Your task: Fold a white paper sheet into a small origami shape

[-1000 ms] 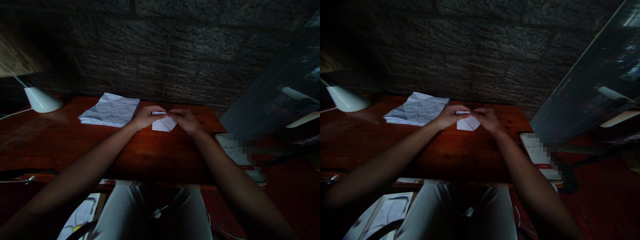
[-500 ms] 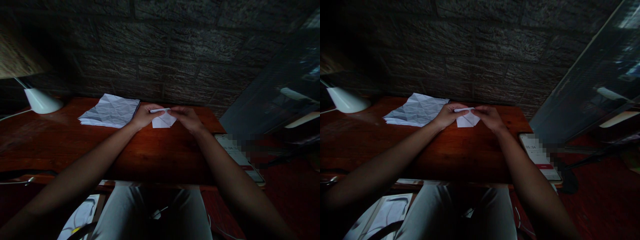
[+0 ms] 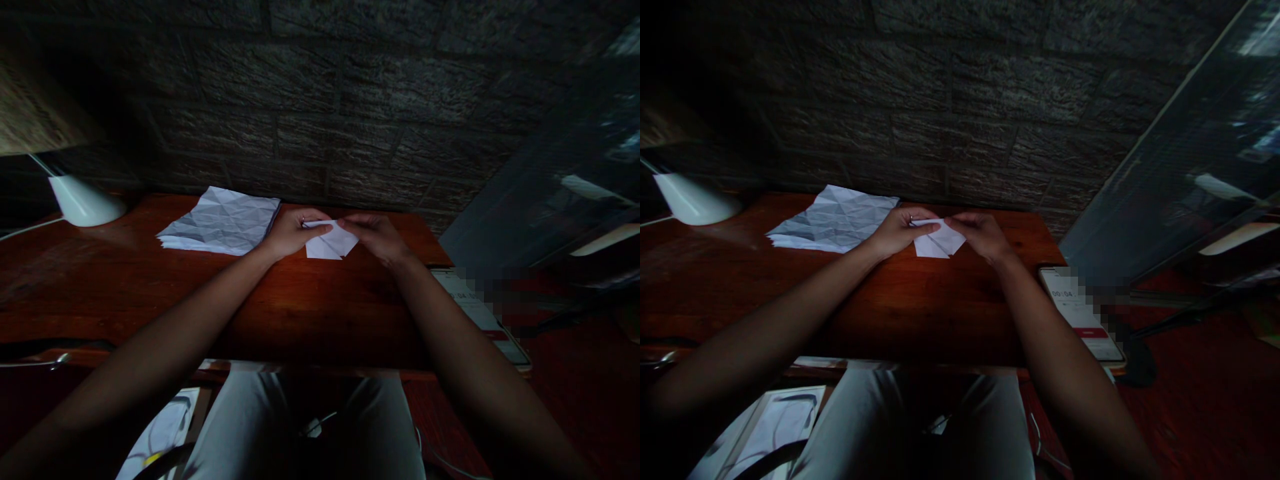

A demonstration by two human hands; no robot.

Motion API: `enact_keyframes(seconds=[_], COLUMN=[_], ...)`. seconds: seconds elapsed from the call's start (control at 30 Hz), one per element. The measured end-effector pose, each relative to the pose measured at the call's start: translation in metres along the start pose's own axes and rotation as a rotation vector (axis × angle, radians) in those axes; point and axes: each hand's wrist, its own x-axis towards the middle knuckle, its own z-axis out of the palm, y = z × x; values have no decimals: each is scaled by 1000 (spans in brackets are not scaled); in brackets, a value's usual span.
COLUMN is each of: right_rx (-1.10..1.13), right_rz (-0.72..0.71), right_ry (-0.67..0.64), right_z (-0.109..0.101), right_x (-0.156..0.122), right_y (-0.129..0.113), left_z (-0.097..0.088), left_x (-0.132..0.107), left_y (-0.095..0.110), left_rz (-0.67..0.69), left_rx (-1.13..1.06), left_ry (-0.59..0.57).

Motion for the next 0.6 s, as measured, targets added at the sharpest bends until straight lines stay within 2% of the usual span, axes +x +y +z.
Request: enact_keyframes(seconds=[0.23,0.53,0.6], right_rx=[-20,8,3], right_rz=[-41,-45,-43], right_ry=[15,-14,-22], right_z=[1,-2,-2], right_x=[0,0,-1], right_y=[-1,-4,-6], left_z=[2,2,2], left_x=[-1,-1,-1], left_y=[3,4,5], left_rz=[-43,-80,-74], left_rx=[-45,-86,-82], left_ry=[-27,64,46])
